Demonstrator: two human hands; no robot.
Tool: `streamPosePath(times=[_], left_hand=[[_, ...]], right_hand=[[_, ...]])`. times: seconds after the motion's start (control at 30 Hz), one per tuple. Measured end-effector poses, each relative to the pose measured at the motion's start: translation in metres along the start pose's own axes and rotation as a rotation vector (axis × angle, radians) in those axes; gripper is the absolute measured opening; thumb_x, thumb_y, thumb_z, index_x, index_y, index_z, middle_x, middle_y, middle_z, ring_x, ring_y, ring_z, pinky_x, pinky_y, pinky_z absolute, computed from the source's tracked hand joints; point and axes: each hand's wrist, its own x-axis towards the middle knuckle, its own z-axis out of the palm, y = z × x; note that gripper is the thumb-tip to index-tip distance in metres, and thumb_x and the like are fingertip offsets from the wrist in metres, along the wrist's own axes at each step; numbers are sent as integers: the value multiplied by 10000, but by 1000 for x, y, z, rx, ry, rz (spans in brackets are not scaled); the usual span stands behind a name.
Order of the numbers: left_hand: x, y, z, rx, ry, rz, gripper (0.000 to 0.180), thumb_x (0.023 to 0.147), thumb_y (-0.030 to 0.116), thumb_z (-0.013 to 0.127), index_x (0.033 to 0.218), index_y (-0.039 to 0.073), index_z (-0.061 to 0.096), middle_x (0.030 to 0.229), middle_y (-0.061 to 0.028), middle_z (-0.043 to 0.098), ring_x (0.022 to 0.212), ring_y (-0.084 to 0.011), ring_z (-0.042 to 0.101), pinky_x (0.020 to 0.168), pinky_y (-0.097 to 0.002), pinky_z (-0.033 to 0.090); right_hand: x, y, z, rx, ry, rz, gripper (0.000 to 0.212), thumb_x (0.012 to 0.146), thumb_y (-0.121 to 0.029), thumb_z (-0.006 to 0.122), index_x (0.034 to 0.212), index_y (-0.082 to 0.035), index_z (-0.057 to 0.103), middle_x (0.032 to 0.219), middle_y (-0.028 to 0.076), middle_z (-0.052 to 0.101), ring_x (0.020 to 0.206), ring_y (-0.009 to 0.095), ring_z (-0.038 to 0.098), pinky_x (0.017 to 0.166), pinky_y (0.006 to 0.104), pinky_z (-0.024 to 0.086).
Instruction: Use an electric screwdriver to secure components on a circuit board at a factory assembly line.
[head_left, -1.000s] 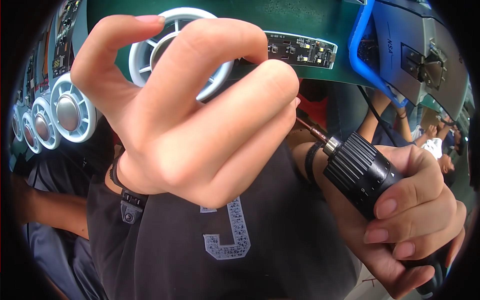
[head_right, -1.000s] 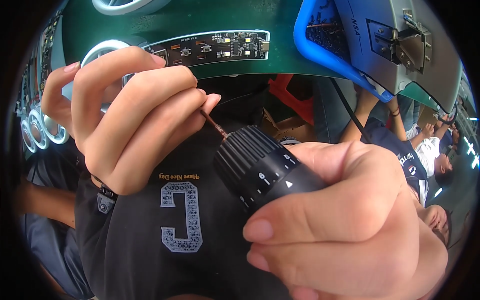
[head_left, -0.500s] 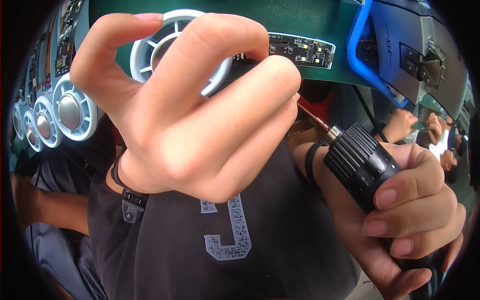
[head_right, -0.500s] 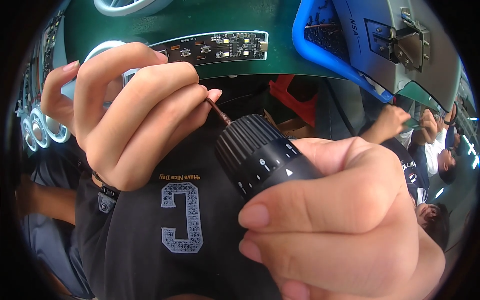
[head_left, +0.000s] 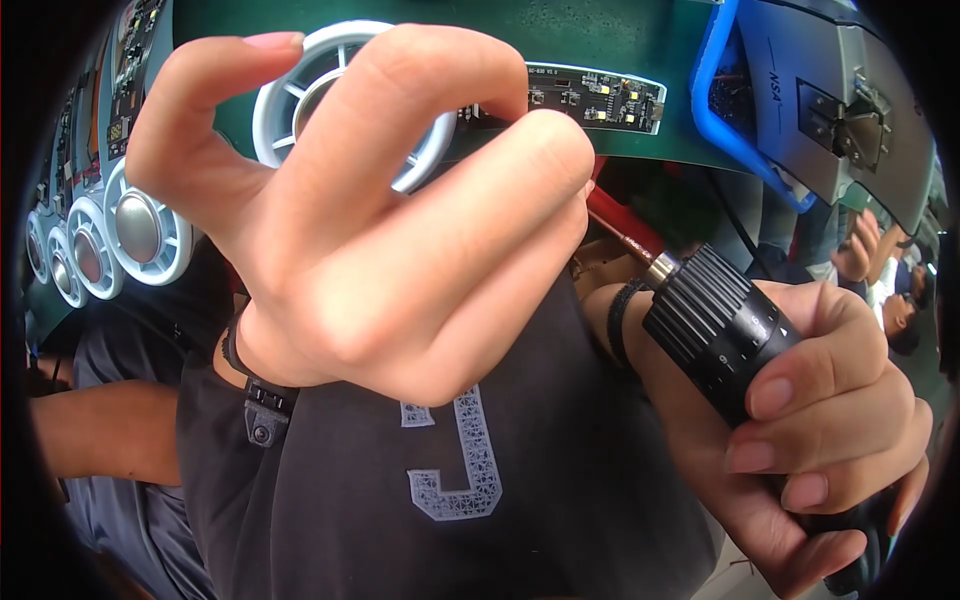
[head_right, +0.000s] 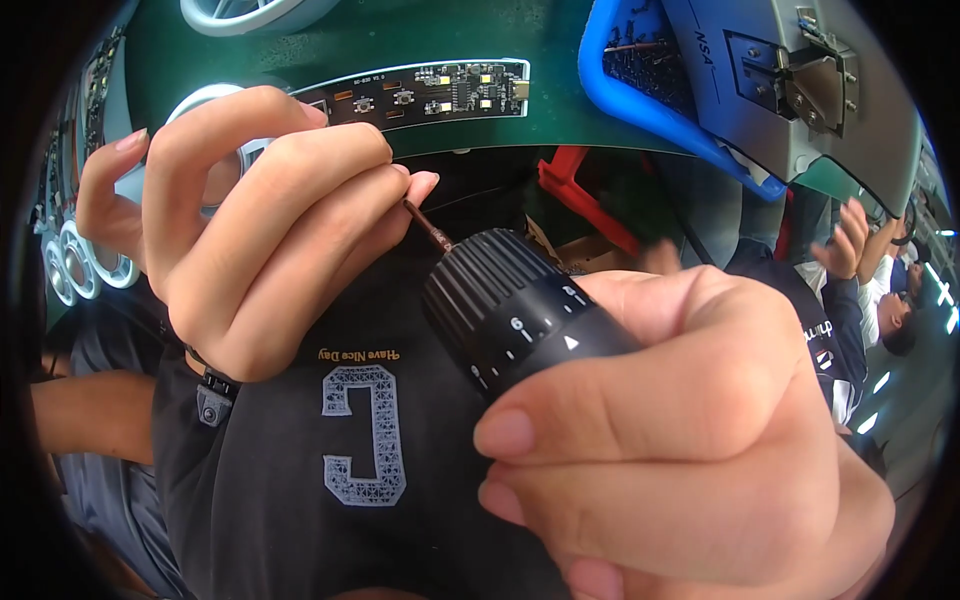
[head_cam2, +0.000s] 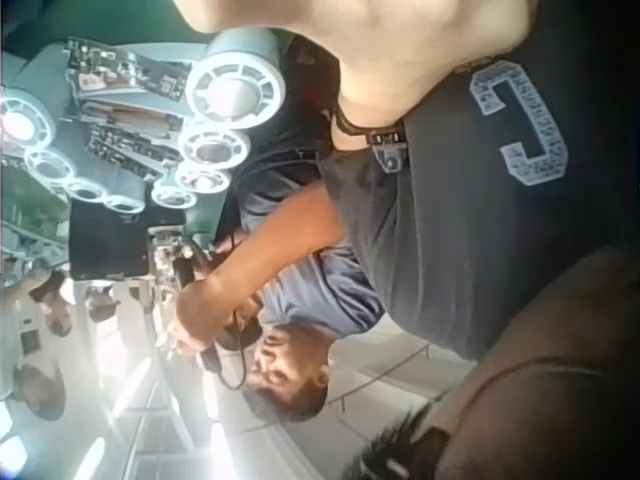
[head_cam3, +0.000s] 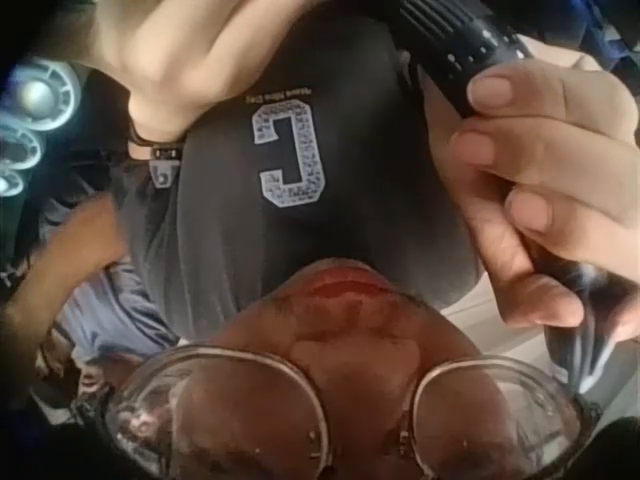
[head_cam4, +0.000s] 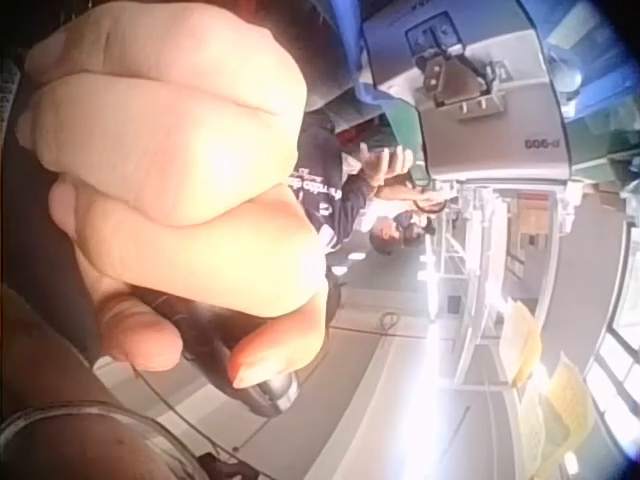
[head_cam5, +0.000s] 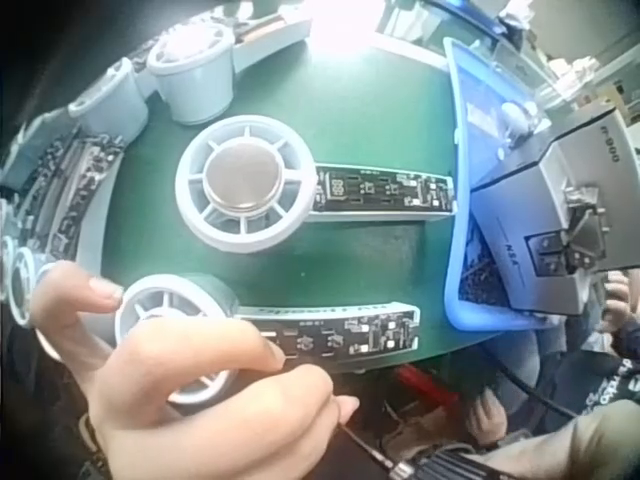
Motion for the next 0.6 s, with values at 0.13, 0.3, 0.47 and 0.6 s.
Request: streamPosePath(times=[0.13, 0.3, 0.47, 0.6], left_hand=[[-4, -3, -1, -2, 89, 1, 238, 606, 356, 788, 716, 144, 793, 771, 52, 738, 862, -157, 693, 1022, -442, 340], [6, -6, -21, 91, -130, 61, 213, 619, 339, 806, 714, 149, 785, 770, 79, 725, 853, -142, 685, 1035, -443, 317], [-4, -1, -11, 19, 39, -29, 167, 649, 292, 831, 730, 155, 778, 766, 107, 703, 856, -125, 679, 1067, -447, 279], [-6, 2, -7, -23, 93, 63, 152, 652, 257, 837, 747, 154, 777, 759, 110, 693, 858, -116, 676, 1082, -455, 263]], right_hand=[[-4, -19, 4, -8, -11, 7, 296, 961, -311, 648, 1118, -79, 552, 740, -30, 548, 473, 96, 501, 486, 264, 447], [-3, -39, 5, -44, -32, 3, 307, 964, -322, 644, 1128, -79, 554, 746, -28, 548, 471, 100, 499, 487, 266, 445], [-3, -40, 2, -50, -66, 16, 317, 968, -334, 639, 1137, -79, 555, 751, -26, 548, 470, 104, 497, 488, 268, 443], [5, -43, -19, -138, -75, -26, 326, 971, -343, 636, 1144, -79, 556, 756, -24, 548, 469, 107, 495, 489, 269, 441]])
